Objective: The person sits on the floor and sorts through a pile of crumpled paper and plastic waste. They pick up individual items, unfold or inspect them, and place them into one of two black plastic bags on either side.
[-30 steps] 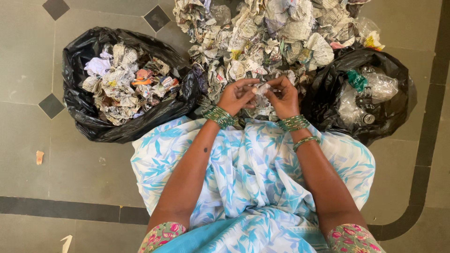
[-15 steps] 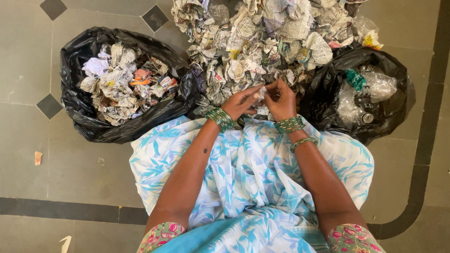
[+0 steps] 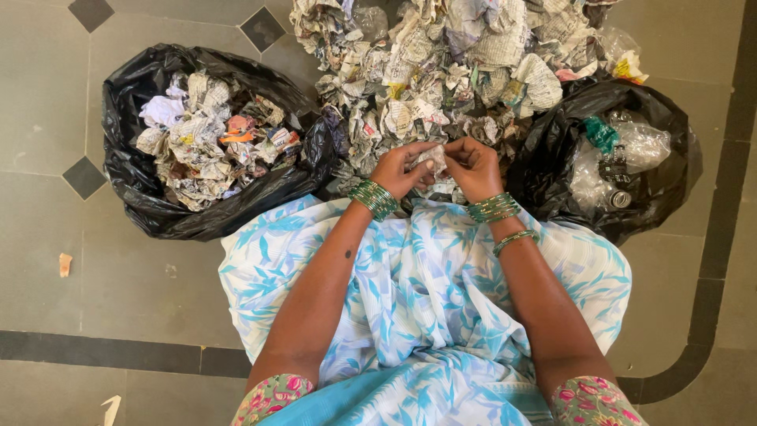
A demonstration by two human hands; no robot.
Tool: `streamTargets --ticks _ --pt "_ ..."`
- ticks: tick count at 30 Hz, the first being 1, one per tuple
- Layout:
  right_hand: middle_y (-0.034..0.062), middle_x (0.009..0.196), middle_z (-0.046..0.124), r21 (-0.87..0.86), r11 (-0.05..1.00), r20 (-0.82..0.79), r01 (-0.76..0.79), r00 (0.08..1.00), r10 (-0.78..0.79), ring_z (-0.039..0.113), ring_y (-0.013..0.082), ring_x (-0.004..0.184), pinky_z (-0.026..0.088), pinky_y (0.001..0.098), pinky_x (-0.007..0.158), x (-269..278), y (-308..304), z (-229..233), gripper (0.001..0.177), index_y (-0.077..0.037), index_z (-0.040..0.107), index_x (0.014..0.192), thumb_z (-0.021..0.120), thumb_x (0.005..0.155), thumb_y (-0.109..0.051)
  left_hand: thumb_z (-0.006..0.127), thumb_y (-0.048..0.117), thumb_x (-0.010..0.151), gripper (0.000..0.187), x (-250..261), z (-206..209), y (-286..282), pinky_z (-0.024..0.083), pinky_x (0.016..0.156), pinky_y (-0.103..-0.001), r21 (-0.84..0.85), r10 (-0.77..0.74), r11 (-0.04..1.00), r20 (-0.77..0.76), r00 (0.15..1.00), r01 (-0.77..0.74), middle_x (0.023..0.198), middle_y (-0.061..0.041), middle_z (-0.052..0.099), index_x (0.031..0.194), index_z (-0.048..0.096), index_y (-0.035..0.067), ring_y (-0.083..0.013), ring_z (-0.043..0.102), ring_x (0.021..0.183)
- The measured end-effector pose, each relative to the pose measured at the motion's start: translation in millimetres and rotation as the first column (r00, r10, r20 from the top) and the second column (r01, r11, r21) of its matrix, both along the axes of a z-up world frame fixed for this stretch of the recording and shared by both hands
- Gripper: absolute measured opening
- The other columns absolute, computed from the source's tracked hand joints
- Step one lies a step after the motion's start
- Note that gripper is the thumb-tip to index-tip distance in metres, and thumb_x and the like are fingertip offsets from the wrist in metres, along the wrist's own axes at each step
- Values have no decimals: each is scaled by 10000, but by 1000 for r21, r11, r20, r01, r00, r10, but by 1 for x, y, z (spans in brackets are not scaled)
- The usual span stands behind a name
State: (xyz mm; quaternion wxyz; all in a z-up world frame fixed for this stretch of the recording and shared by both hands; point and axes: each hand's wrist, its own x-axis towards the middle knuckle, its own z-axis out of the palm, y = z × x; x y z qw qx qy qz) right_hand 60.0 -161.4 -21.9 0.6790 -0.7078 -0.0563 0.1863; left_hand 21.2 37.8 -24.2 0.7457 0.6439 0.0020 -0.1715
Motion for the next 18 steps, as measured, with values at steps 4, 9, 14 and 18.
streamTargets --ticks 4,9,14,18 --pt "82 1035 731 44 998 -56 -46 997 49 716 137 929 633 313 803 2 -3 6 164 33 665 1136 602 1014 -56 640 111 990 375 1 9 4 666 687 -303 89 60 994 37 997 -64 1141 -117 747 1357 622 39 -159 780 786" --pt "89 1125 702 -11 994 -112 -108 988 106 687 151 1031 617 334 850 -4 1 25 250 -9 649 1243 577 1055 -157 617 96 1003 342 1 12 8 663 684 -312 214 81 972 67 994 -94 1103 -164 764 1338 642 36 -188 784 773" --pt "49 1229 665 -46 990 93 -136 986 140 656 140 1080 560 293 811 -13 15 44 368 -53 540 1342 620 984 -78 592 71 984 375 1 -1 5 667 699 -315 321 27 943 189 982 -88 1148 -180 748 1355 611 18 -230 801 848" --pt "113 1082 736 -433 901 348 39 929 127 713 193 852 557 316 697 -18 21 58 287 -70 695 1259 634 981 -33 513 80 1010 484 -2 -20 -4 637 746 -336 133 5 991 12 1000 -7 1260 -193 693 1489 471 29 -243 773 967"
